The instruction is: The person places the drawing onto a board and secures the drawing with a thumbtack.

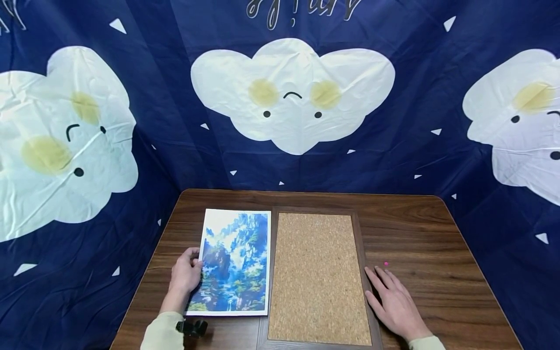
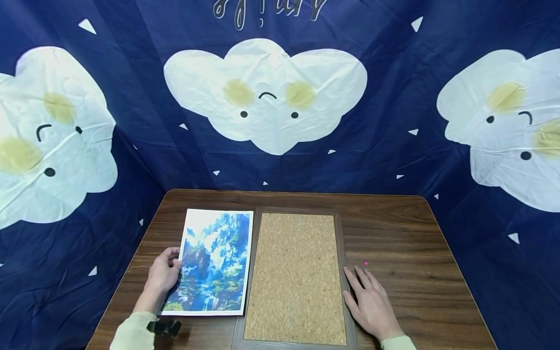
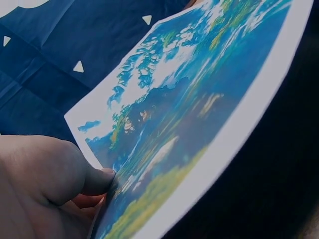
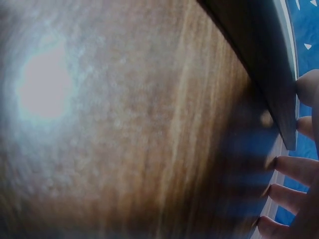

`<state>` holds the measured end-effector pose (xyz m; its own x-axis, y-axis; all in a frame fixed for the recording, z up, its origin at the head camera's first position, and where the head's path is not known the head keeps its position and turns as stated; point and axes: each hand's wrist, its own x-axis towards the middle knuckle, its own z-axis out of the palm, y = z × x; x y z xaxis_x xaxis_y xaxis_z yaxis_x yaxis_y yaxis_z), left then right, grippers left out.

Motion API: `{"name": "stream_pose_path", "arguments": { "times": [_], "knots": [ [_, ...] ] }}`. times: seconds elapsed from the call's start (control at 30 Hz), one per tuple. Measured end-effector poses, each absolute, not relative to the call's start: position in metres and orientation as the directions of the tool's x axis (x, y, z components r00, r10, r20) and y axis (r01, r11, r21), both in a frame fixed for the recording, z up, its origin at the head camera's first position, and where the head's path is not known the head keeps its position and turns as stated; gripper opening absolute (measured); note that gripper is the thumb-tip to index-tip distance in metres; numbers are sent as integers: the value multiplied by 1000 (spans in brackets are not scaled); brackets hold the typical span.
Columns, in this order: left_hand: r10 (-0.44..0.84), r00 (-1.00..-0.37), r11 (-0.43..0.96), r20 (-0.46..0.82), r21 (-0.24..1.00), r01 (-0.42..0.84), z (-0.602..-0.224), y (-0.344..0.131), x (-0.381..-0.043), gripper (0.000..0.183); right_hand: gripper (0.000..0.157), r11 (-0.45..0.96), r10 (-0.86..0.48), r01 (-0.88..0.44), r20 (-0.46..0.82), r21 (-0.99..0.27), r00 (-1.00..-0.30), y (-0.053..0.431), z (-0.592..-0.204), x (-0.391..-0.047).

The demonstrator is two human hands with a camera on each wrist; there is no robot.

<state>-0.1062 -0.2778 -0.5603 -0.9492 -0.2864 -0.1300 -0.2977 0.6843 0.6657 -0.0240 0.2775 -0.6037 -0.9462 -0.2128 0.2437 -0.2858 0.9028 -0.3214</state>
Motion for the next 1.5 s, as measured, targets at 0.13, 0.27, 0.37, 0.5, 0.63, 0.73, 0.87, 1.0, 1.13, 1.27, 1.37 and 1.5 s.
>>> {"name": "stream_pose_path", "arguments": {
  "times": [0.13,0.27,0.37,0.5,0.63,0.73,0.87,1.0,1.13,1.27,1.37,1.5],
  "knots": [
    [-280,-949,685,-143,663,-301,-561,-275,-106,31,56,904,-211,-281,235,-322,-949,277,-604,-24],
    [-282,-947,675,-157,668,-312,-561,-271,-105,32,56,904,-210,-281,237,-322,-948,277,-604,-24],
    [-284,-945,671,-162,670,-317,-561,-268,-105,32,57,903,-209,-282,242,-323,-948,277,-604,-24],
    [-282,-944,669,-170,671,-321,-562,-265,-103,32,57,905,-207,-274,226,-326,-952,277,-604,-24],
    [-277,-946,659,-165,684,-313,-563,-261,-103,32,57,904,-208,-274,222,-328,-953,277,-604,-23],
    [-274,-949,651,-157,695,-303,-564,-259,-103,32,57,902,-210,-283,241,-325,-947,277,-604,-24],
    [-274,-951,655,-146,696,-296,-566,-256,-102,32,57,900,-214,-294,263,-320,-941,277,-603,-24],
    [-265,-953,656,-149,697,-292,-570,-253,-102,32,57,900,-213,-295,265,-321,-940,277,-603,-23],
    [-258,-952,654,-164,696,-297,-572,-249,-101,33,57,899,-213,-297,270,-323,-939,276,-604,-23],
    [-257,-952,648,-168,700,-299,-573,-246,-101,33,57,898,-214,-300,276,-323,-937,276,-605,-23],
    [-249,-955,649,-163,704,-289,-573,-244,-101,33,57,899,-211,-295,269,-325,-940,276,-605,-23],
    [-240,-958,650,-155,708,-277,-572,-242,-101,33,56,900,-207,-288,260,-328,-943,276,-604,-23]
  ]
}}
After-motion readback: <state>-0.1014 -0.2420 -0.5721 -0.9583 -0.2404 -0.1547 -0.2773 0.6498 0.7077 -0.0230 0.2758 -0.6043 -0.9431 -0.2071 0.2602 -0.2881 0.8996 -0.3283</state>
